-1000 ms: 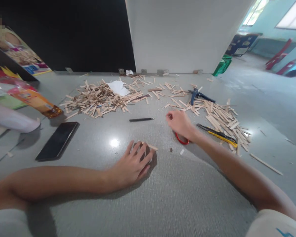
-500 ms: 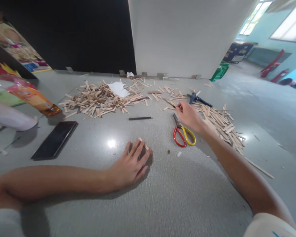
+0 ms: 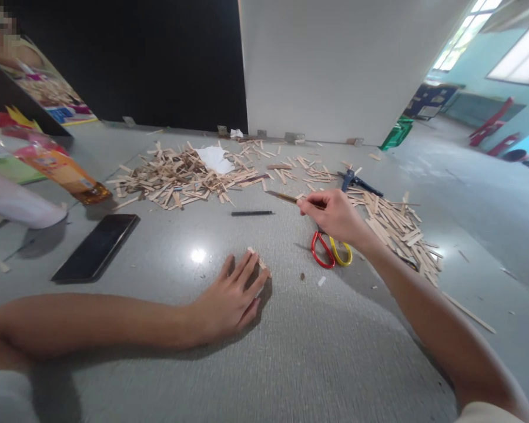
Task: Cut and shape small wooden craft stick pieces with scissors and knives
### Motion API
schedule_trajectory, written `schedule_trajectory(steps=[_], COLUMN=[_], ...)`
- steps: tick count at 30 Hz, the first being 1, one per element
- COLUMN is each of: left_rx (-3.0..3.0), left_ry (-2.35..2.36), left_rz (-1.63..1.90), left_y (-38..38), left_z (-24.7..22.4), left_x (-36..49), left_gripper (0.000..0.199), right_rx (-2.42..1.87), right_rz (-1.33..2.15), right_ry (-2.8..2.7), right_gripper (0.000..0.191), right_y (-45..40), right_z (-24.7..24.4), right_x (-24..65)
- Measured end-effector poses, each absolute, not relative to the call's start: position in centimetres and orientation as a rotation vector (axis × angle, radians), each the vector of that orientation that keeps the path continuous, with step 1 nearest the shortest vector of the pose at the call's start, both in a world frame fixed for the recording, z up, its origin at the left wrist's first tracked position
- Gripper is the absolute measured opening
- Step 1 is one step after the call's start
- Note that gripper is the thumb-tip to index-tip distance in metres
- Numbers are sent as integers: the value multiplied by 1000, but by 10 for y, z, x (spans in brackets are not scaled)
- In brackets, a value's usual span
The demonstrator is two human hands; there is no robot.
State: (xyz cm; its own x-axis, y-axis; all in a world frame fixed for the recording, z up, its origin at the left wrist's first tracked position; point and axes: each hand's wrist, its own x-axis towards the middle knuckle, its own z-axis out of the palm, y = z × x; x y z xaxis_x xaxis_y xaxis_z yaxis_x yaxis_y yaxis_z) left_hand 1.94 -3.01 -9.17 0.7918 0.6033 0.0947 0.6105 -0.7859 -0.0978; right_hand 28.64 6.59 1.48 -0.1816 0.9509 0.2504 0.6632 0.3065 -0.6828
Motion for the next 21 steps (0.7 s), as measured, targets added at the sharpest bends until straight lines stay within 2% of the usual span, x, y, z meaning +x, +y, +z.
schedule_trajectory(steps=[7, 12, 16, 21], left_rx=[-2918, -2887, -2750, -2619], left_ry=[-1016, -994, -907, -505], left_rz=[-65, -130, -361, -727], left_y=[-31, -30, -31, -37], left_z=[-91, -94, -96, -84], left_x=[20, 19, 17, 12], left_gripper=[57, 56, 51, 31], right_rx=[-1353, -1314, -1295, -1325], right_rz=[686, 752, 718, 636], right_ry=[-1929, -1968, -1905, -1863], right_gripper=[25, 28, 29, 28], right_y=[65, 65, 64, 64], right_z=[16, 15, 13, 10], right_x=[285, 285, 283, 283])
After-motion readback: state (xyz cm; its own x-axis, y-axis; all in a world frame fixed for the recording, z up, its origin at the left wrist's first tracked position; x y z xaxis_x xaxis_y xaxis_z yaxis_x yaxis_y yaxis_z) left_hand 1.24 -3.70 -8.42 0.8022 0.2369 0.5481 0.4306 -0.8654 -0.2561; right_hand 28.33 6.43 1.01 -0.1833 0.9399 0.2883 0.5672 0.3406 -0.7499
